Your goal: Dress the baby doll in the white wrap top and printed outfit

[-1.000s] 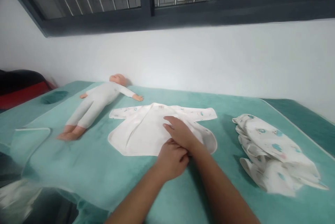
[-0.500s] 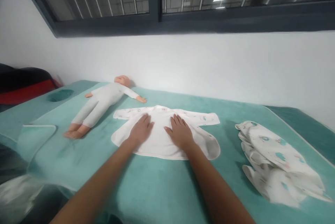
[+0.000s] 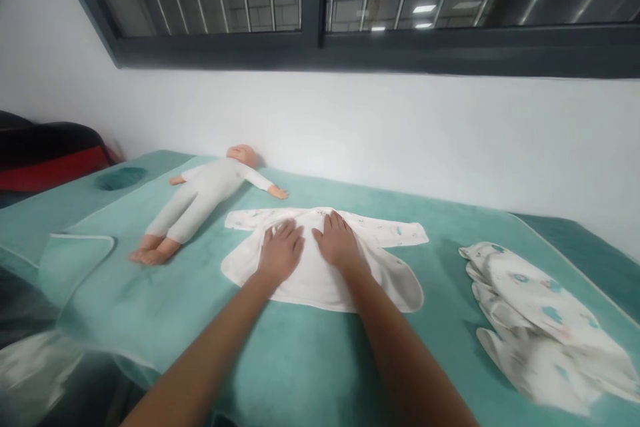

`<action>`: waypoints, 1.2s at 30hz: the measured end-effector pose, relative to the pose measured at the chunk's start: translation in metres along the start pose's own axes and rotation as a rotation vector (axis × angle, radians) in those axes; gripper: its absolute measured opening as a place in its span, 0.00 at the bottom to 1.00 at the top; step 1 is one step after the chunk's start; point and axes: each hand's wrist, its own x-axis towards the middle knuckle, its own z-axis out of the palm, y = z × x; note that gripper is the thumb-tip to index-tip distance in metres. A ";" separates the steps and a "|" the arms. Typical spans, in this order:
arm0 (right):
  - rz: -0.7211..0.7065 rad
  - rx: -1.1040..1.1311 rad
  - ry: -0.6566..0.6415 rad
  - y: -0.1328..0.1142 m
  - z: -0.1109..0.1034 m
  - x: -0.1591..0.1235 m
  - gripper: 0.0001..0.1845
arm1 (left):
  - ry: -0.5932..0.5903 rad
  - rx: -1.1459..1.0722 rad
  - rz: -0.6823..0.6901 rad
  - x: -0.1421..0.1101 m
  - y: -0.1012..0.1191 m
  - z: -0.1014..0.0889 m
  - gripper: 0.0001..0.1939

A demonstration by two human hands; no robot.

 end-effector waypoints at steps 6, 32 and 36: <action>-0.170 0.007 -0.026 -0.003 -0.007 -0.006 0.32 | 0.059 -0.079 0.137 -0.006 -0.002 -0.003 0.20; -0.601 0.224 -0.273 -0.059 -0.066 -0.137 0.27 | 0.118 -0.287 -0.077 -0.141 -0.008 -0.056 0.11; -0.488 0.181 -0.158 -0.025 -0.068 -0.158 0.25 | 0.096 -0.292 -0.100 -0.140 -0.007 -0.058 0.10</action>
